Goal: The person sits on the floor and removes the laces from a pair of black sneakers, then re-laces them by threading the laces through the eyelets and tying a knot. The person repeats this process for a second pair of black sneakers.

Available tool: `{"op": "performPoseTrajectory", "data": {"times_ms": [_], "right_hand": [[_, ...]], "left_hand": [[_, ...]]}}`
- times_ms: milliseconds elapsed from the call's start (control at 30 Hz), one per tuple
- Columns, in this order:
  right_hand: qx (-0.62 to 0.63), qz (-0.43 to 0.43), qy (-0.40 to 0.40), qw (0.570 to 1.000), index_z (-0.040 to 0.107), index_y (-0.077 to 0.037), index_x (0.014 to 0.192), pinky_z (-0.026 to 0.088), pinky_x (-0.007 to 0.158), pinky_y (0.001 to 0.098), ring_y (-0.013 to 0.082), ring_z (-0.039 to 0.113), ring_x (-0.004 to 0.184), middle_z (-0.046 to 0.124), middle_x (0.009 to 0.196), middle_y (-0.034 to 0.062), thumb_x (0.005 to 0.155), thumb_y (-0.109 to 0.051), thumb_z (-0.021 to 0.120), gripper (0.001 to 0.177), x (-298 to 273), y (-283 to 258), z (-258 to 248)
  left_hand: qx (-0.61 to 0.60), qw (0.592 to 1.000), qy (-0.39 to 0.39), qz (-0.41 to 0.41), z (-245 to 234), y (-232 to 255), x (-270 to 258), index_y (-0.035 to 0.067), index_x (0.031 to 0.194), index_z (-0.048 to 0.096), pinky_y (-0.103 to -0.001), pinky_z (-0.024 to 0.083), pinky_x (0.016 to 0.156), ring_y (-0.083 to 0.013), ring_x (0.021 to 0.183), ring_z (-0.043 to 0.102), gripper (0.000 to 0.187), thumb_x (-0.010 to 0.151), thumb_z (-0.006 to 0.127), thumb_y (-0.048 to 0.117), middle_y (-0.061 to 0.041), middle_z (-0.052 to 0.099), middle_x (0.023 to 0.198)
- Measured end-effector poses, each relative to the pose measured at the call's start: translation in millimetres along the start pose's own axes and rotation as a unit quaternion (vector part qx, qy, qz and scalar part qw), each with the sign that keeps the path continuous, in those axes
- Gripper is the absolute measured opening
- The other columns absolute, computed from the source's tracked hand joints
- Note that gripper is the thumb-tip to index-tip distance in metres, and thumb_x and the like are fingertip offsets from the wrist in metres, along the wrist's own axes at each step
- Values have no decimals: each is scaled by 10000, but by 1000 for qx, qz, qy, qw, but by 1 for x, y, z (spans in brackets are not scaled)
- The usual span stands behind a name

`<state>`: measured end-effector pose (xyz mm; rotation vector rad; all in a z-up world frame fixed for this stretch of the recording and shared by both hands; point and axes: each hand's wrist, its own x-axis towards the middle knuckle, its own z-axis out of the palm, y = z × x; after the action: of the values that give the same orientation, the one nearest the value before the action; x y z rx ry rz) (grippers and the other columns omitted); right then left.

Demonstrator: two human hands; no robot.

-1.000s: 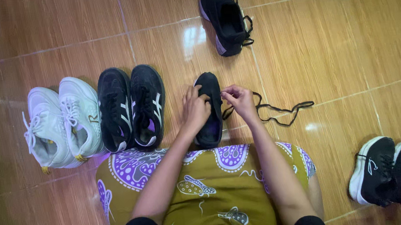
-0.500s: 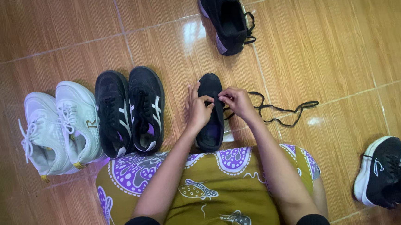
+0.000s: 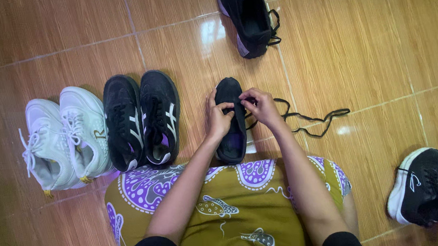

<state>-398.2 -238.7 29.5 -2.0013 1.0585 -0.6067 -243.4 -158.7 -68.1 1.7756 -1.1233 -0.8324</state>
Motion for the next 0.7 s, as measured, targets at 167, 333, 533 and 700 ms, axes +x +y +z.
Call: {"op": "performPoseTrajectory", "data": {"times_ms": [167,333,533,700], "right_hand": [[-15,-29,-19,999,714,-32,1015,555,751,327,213,718,858,741,966,85,875,-1,754,149,3,5,6],[-11,-41,42,998,716,-34,1056,560,748,351,245,726,865,744,974,102,850,11,744,213,5,-2,14],[-17,-71,-56,996,649,-12,960,548,746,401,320,710,839,711,883,135,814,85,680,179,16,-2,6],[-82,-52,-142,985,656,-35,948,534,713,433,349,697,826,698,855,151,817,45,677,155,36,-4,5]], "left_hand": [[3,1000,19,3,-7,17,-4,84,924,814,-453,237,1236,-399,1517,264,202,729,847,44,-186,305,1632],[62,996,58,20,-16,42,-19,65,993,811,-474,268,1217,-411,1478,318,239,756,836,52,-196,395,1567],[0,995,95,-2,-12,52,-24,65,953,781,-438,371,1214,-342,1452,436,240,718,828,52,-150,469,1540],[70,994,87,-10,-20,56,-19,72,927,787,-462,405,1101,-345,1392,457,232,705,855,81,-145,483,1478]]}}
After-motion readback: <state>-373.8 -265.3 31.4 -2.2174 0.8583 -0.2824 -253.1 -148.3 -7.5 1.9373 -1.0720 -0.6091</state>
